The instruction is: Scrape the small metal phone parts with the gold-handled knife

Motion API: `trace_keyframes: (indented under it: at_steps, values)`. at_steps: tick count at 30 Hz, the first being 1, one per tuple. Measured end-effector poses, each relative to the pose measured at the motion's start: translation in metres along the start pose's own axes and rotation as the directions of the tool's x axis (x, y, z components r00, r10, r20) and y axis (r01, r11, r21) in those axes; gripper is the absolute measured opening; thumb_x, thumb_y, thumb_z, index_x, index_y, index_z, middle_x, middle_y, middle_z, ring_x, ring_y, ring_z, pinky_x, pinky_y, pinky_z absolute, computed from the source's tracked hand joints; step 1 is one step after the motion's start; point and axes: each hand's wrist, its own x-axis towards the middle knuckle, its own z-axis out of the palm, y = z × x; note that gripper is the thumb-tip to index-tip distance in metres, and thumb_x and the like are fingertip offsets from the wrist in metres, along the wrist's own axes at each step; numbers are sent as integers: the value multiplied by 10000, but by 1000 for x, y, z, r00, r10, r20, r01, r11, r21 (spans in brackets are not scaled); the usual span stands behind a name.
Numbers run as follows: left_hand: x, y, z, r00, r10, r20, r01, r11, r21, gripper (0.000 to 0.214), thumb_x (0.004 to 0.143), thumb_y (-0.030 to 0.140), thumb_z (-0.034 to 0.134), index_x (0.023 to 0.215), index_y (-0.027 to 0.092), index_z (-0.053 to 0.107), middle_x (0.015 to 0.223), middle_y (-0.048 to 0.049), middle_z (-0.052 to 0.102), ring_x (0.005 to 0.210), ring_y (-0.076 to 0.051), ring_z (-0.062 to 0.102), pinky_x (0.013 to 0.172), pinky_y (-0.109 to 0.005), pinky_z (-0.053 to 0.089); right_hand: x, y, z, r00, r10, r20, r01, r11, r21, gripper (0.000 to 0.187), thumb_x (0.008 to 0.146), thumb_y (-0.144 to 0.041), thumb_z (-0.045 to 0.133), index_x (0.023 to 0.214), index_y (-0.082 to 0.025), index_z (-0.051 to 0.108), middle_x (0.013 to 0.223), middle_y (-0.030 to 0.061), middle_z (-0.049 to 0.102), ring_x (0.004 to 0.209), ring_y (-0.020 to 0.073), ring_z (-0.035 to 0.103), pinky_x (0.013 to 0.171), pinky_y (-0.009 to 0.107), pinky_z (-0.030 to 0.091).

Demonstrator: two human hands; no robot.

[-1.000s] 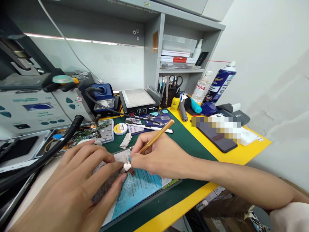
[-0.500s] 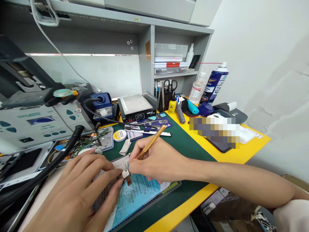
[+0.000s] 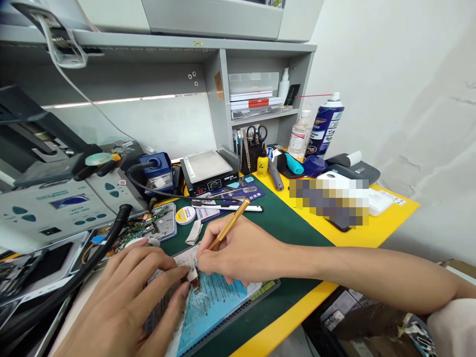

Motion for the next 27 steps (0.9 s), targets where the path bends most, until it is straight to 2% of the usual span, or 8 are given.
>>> trace_keyframes:
  at_steps: [4, 7, 11, 14, 17, 19, 24, 27]
  values:
    - [1, 0, 1, 1000, 6, -20, -6, 1000, 8, 72, 890, 178, 642, 921, 215, 694, 869, 5, 652, 897, -191, 540, 1025, -418, 352, -1, 1, 1, 997, -66, -31, 68, 995, 74, 53, 758, -169, 645, 754, -181, 594, 639, -44, 646, 398, 71, 509, 271, 137, 386]
    - [1, 0, -1, 1000, 15, -2, -15, 1000, 11, 109, 890, 182, 650, 978, 227, 695, 895, 5, 649, 922, -192, 535, 1045, -413, 337, -2, 0, -2, 981, -152, -121, 172, 971, 166, 85, 769, -151, 633, 712, -177, 576, 580, -56, 632, 353, 66, 490, 263, 139, 365]
    - [0, -2, -3, 999, 40, 27, -40, 999, 30, 136, 902, 186, 639, 1020, 240, 680, 921, 3, 646, 947, -199, 531, 1067, -428, 318, 0, -1, -13, 898, -310, -313, 397, 876, 273, 129, 800, -172, 647, 695, -173, 573, 507, -70, 600, 302, 38, 414, 260, 124, 288]
    - [-1, -3, -3, 994, 90, 57, -94, 992, 88, 150, 907, 182, 628, 1052, 211, 656, 935, -19, 635, 953, -209, 527, 1064, -454, 322, 5, -2, -22, 839, -346, -419, 492, 812, 314, 144, 798, -159, 642, 678, -171, 564, 479, -73, 580, 307, 25, 382, 282, 123, 257]
    - [-1, -3, -2, 989, 134, 60, -140, 983, 122, 160, 901, 177, 633, 1059, 196, 635, 930, -28, 621, 949, -211, 524, 1051, -460, 335, 9, -1, -27, 805, -344, -483, 520, 801, 297, 141, 790, -171, 628, 670, -174, 555, 482, -71, 567, 326, 31, 381, 298, 141, 238]
    - [-1, -5, -2, 989, 140, 43, -144, 982, 121, 165, 901, 174, 625, 1064, 198, 628, 930, -31, 616, 956, -215, 522, 1039, -458, 346, 10, 0, -26, 799, -351, -488, 524, 804, 280, 140, 791, -187, 624, 673, -180, 548, 483, -76, 549, 337, 34, 367, 309, 152, 237]
    - [1, -12, -1, 992, 119, -39, -112, 984, 135, 131, 917, 189, 581, 1035, 210, 632, 948, -43, 623, 982, -224, 515, 962, -407, 379, 11, 3, -24, 810, -381, -445, 501, 844, 189, 126, 776, -176, 595, 662, -185, 541, 496, -76, 536, 361, 41, 377, 347, 176, 271]
    - [1, -14, -2, 995, 92, -44, -86, 989, 121, 170, 933, 181, 548, 1083, 216, 621, 1022, -41, 653, 1084, -224, 510, 974, -379, 395, 14, 4, -26, 831, -398, -389, 459, 885, 76, 78, 772, -169, 585, 695, -180, 586, 542, -54, 586, 395, 70, 485, 390, 197, 339]
